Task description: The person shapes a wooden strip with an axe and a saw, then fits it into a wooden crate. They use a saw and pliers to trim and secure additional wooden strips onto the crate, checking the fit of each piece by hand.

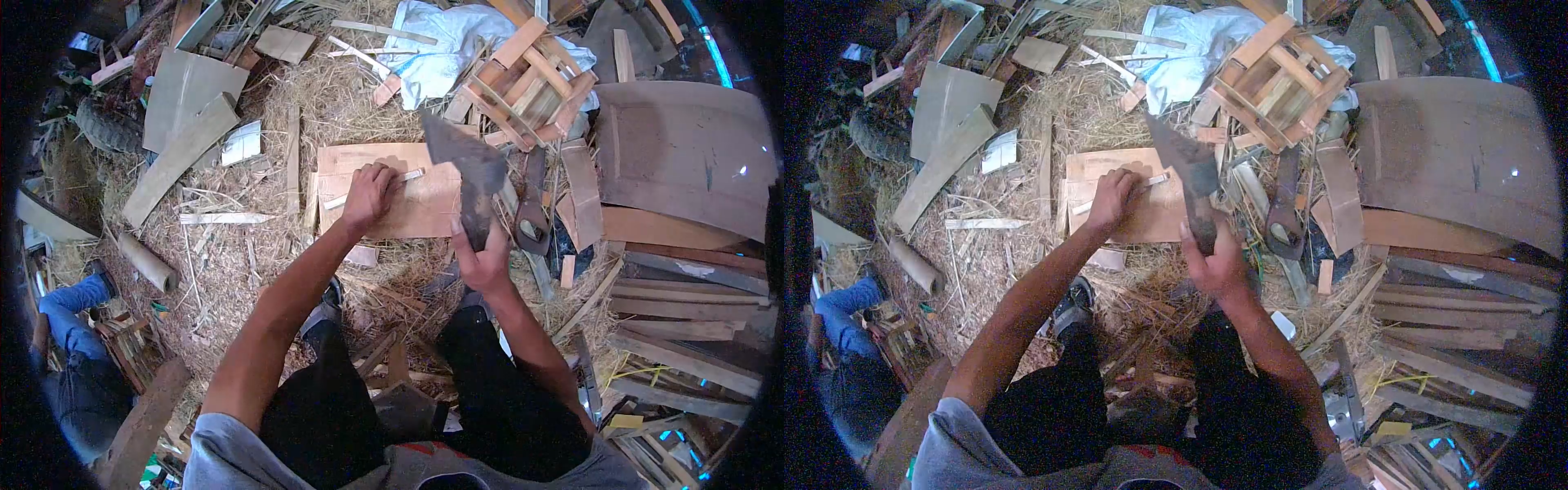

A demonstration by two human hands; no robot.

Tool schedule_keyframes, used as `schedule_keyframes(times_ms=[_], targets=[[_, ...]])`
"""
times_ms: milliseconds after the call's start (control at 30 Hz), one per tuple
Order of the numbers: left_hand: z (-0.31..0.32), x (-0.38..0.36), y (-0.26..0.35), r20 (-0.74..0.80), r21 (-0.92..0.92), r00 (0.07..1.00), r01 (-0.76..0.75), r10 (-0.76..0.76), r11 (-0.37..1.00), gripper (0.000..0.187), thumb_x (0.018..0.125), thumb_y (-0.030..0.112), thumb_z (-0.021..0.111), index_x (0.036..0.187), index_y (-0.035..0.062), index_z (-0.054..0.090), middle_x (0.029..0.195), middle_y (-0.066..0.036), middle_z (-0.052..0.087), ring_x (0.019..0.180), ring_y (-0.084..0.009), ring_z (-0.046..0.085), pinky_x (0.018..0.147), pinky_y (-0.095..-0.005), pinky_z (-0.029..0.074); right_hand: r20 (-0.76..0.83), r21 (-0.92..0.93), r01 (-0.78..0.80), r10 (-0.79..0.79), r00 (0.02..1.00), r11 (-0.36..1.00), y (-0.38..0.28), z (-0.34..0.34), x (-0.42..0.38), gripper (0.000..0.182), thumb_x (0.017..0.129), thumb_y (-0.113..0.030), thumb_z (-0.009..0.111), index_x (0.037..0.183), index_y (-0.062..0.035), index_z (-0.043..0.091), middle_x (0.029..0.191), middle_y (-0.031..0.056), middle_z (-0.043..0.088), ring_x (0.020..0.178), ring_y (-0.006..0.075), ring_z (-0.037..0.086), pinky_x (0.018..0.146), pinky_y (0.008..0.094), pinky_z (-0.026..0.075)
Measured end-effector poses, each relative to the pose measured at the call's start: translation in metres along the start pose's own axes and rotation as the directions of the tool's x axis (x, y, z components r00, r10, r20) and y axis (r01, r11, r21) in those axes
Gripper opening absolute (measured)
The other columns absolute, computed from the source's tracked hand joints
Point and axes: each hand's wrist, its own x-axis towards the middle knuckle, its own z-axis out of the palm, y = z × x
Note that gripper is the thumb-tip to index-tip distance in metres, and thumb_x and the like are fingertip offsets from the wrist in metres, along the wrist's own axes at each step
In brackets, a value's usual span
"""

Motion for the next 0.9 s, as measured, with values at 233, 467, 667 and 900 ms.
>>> schedule_keyframes(times_ms=[233, 467, 667, 900], targets=[[-0.001, -0.004, 0.011, -0.011, -0.003, 1.000, -0.006, 0.006, 1.000, 0.022, 0.088, 0.017, 0.064, 0.107, 0.0056, 0.063, 0.102, -0.012, 0.060, 0.097, -0.0322, 0.056, 0.085, -0.0438, 0.043, 0.085, -0.283, -0.058, 0.085, 0.993, 0.957, 0.054, 0.001, -0.015, 0.036, 0.095, -0.024, 0.061, 0.117, 0.0044, 0.056, 0.099, 0.0201, 0.067, 0.089, 0.0306, 0.067, 0.080, 0.0385, 0.051], [-0.001, -0.003, 0.007, 0.010, -0.054, 1.000, 0.022, -0.021, 0.998, 0.020, 0.087, 0.016, 0.065, 0.103, 0.0056, 0.063, 0.100, -0.012, 0.062, 0.095, -0.0326, 0.057, 0.084, -0.0435, 0.044, 0.117, -0.219, -0.097, 0.125, 0.985, 0.971, 0.057, 0.018, -0.016, 0.034, 0.096, -0.020, 0.058, 0.122, 0.0019, 0.052, 0.098, 0.0220, 0.065, 0.093, 0.0367, 0.065, 0.085, 0.0439, 0.049], [0.005, -0.004, 0.006, -0.023, -0.050, 0.998, 0.049, -0.051, 0.998, 0.020, 0.085, 0.016, 0.067, 0.102, 0.0070, 0.063, 0.098, -0.012, 0.062, 0.094, -0.0326, 0.057, 0.083, -0.0436, 0.044, 0.107, -0.154, -0.109, 0.127, 0.986, 0.982, 0.065, 0.020, -0.017, 0.033, 0.097, -0.021, 0.059, 0.120, 0.0015, 0.053, 0.096, 0.0197, 0.066, 0.091, 0.0308, 0.066, 0.082, 0.0412, 0.050], [0.006, -0.005, 0.006, -0.039, -0.074, 0.998, 0.048, -0.051, 0.996, 0.019, 0.084, 0.015, 0.067, 0.101, 0.0073, 0.063, 0.097, -0.011, 0.062, 0.094, -0.0323, 0.057, 0.083, -0.0441, 0.044, 0.081, 0.009, -0.143, 0.142, 0.987, 0.990, 0.078, 0.000, -0.046, 0.035, 0.088, -0.024, 0.068, 0.114, -0.0027, 0.058, 0.090, 0.0122, 0.066, 0.081, 0.0199, 0.066, 0.075, 0.0347, 0.052]])
